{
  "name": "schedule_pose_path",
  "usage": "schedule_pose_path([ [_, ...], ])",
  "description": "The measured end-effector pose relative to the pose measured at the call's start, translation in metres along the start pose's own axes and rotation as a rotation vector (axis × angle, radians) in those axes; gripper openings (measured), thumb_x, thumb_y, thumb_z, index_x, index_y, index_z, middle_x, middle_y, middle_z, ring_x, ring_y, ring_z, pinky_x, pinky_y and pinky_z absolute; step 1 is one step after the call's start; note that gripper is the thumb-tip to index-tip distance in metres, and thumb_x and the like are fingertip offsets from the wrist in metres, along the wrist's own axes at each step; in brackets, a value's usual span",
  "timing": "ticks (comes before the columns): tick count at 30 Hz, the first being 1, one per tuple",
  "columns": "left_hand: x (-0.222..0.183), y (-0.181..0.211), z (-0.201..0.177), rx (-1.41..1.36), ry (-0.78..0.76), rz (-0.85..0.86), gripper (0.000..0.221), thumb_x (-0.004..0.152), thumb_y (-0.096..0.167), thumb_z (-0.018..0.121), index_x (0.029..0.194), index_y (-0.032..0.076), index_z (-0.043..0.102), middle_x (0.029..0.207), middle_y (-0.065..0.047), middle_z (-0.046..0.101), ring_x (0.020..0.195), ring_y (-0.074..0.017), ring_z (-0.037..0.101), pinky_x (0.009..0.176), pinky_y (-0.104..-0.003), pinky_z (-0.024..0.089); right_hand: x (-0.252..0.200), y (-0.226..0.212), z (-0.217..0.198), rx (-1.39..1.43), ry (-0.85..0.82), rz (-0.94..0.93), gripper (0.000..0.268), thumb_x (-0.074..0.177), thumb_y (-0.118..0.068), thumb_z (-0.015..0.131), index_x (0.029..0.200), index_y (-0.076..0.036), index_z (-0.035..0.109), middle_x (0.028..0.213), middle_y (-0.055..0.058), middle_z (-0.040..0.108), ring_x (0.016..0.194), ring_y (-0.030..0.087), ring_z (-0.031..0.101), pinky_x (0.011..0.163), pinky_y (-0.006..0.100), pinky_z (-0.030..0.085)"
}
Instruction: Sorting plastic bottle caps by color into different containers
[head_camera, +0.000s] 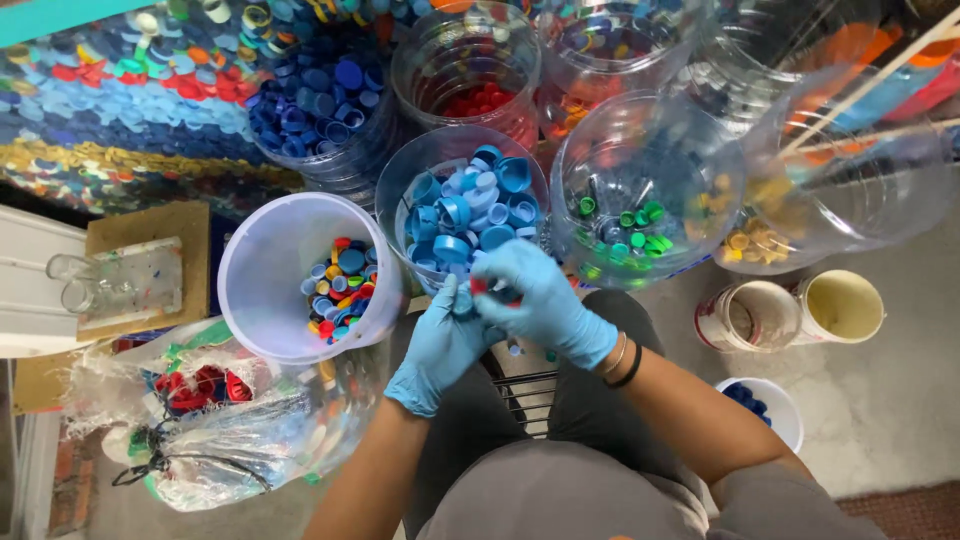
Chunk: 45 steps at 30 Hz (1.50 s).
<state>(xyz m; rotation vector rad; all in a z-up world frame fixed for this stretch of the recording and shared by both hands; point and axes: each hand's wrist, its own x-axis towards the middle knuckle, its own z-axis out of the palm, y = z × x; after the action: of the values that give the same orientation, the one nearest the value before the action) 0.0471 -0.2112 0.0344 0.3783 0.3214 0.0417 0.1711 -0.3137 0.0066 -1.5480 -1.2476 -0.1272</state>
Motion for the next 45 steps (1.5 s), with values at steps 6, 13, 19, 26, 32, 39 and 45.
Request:
schedule_pose_path([
  [6,0.018,-0.008,-0.110,0.007,-0.024,0.074,0.052,0.110,0.046,0.041,0.125,0.000,0.061,0.099,-0.013,0.074,0.080,-0.0276,0.073,0.076,-0.044,0.062,0.111,0.096,-0.007,-0.171,0.071,0.030,0.030,0.082,-0.007,0.079,0.109,-0.013,0.068,0.100,0.012,0.068,0.097,0.038,0.067,0.086,0.045,0.053],
  [13,-0.002,0.000,-0.085,-0.121,-0.065,-0.003,0.073,0.105,0.068,0.034,0.105,0.004,0.069,0.092,-0.014,0.072,0.077,-0.0317,0.070,0.071,-0.048,0.057,0.213,0.230,0.018,-0.378,0.094,-0.022,0.014,0.072,-0.009,0.069,0.086,-0.012,0.068,0.081,0.010,0.070,0.075,0.028,0.065,0.069,0.040,0.050],
  [19,-0.016,0.014,-0.067,-0.040,-0.070,0.069,0.092,0.104,0.071,0.021,0.149,-0.003,0.051,0.131,-0.024,0.066,0.111,-0.0382,0.069,0.091,-0.048,0.059,0.204,0.140,0.012,-0.188,0.011,0.241,0.038,0.096,-0.013,0.076,0.129,0.001,0.067,0.122,0.020,0.072,0.110,0.032,0.070,0.098,0.043,0.056],
  [26,-0.019,0.013,-0.064,-0.220,-0.171,0.123,0.093,0.100,0.074,0.035,0.153,-0.002,0.042,0.141,-0.027,0.058,0.134,-0.0474,0.052,0.118,-0.066,0.035,0.083,-0.021,0.012,-0.001,-0.372,-0.017,0.035,0.083,-0.010,0.080,0.117,-0.008,0.074,0.110,0.020,0.072,0.105,0.043,0.066,0.089,0.052,0.053],
  [32,-0.027,0.015,-0.046,-0.263,-0.109,0.070,0.076,0.098,0.074,0.045,0.137,0.010,0.058,0.127,-0.013,0.069,0.100,-0.0293,0.065,0.103,-0.053,0.051,0.037,-0.039,0.028,-0.229,-0.520,-0.326,0.051,0.076,-0.019,0.084,0.125,-0.014,0.070,0.112,0.013,0.071,0.097,0.037,0.065,0.081,0.052,0.054],
  [39,-0.029,-0.001,-0.086,-0.053,-0.118,0.194,0.081,0.097,0.073,0.047,0.146,0.009,0.051,0.136,-0.018,0.065,0.121,-0.0382,0.065,0.104,-0.056,0.054,0.044,0.019,0.032,-0.398,-0.346,-0.251,0.051,0.081,-0.018,0.082,0.130,-0.016,0.068,0.114,0.012,0.067,0.102,0.036,0.064,0.082,0.050,0.055],
  [45,-0.078,0.072,-0.140,0.873,0.491,0.832,0.029,0.106,0.018,0.057,0.134,0.011,0.062,0.107,-0.011,0.077,0.091,-0.0183,0.073,0.083,-0.033,0.061,0.064,0.057,-0.004,-0.476,-0.197,-0.114,0.053,0.091,-0.015,0.075,0.143,-0.007,0.065,0.126,0.021,0.065,0.109,0.043,0.063,0.089,0.050,0.054],
])
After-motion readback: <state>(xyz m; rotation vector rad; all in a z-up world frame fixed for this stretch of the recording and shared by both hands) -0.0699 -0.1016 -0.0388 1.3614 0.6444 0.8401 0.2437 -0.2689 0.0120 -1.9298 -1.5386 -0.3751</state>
